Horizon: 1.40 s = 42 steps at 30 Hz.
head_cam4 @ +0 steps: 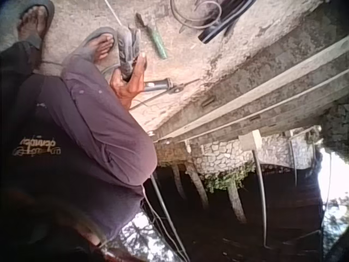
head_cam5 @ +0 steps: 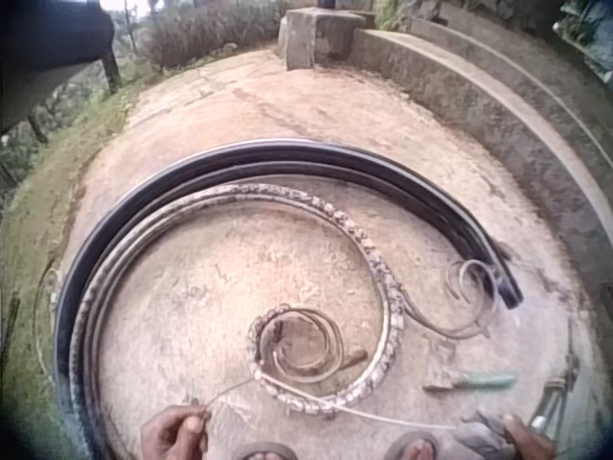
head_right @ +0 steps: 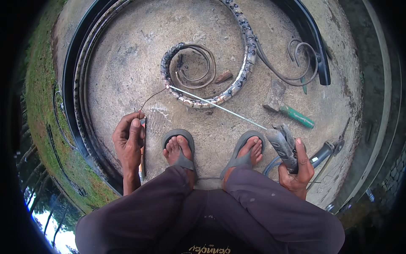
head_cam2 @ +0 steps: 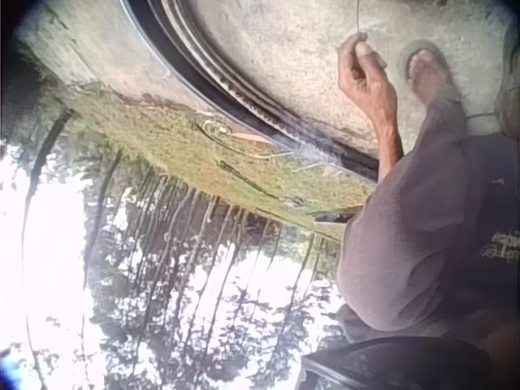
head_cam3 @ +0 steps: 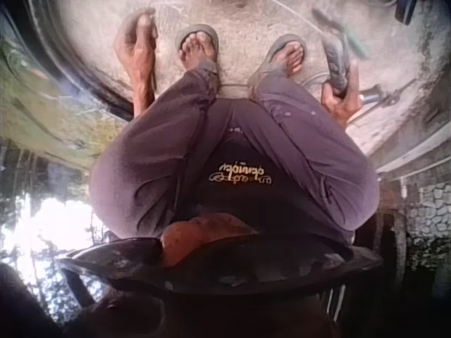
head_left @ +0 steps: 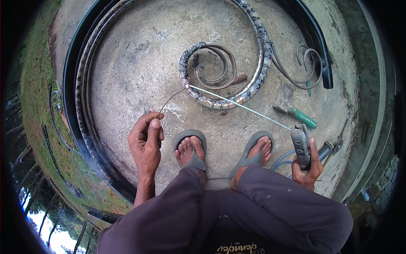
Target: The person welds joints on a curved metal frame using a welding electrode clamp and wire, installs a new welding rod into the clamp, and welds additional joints along the metal frame.
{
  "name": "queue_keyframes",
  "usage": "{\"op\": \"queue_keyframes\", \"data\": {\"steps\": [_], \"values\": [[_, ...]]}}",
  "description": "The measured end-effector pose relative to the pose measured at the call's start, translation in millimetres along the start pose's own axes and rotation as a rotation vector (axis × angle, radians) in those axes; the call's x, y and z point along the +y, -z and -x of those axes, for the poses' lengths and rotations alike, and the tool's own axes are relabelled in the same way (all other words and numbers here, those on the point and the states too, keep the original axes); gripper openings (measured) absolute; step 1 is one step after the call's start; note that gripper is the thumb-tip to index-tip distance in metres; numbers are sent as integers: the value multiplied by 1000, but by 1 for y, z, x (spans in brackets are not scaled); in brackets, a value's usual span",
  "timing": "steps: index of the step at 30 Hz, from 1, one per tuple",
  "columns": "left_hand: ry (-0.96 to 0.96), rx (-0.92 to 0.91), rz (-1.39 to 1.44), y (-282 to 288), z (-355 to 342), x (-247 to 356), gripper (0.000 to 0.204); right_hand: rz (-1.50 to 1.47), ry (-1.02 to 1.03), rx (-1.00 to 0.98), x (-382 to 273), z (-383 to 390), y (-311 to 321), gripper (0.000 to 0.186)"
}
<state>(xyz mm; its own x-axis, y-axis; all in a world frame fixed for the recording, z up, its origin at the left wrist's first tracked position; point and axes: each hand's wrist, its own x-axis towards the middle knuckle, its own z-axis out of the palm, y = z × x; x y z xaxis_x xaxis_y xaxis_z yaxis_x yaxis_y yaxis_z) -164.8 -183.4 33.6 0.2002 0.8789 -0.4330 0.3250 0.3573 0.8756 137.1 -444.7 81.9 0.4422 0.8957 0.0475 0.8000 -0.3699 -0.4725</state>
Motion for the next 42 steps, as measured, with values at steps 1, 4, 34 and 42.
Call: {"op": "queue_keyframes", "data": {"steps": [1,4,34,42], "values": [[0,-13,1,0,0,0,20,13,1,-5,0,0,0,72],[-10,-11,37,1,0,-3,19,-34,-39,-9,0,2,0,73],[-29,2,-9,-4,-13,0,21,-44,-14,40,-6,-14,-8,75],[-27,4,14,-4,-15,-2,21,-10,8,30,-9,-20,-7,74]]}}
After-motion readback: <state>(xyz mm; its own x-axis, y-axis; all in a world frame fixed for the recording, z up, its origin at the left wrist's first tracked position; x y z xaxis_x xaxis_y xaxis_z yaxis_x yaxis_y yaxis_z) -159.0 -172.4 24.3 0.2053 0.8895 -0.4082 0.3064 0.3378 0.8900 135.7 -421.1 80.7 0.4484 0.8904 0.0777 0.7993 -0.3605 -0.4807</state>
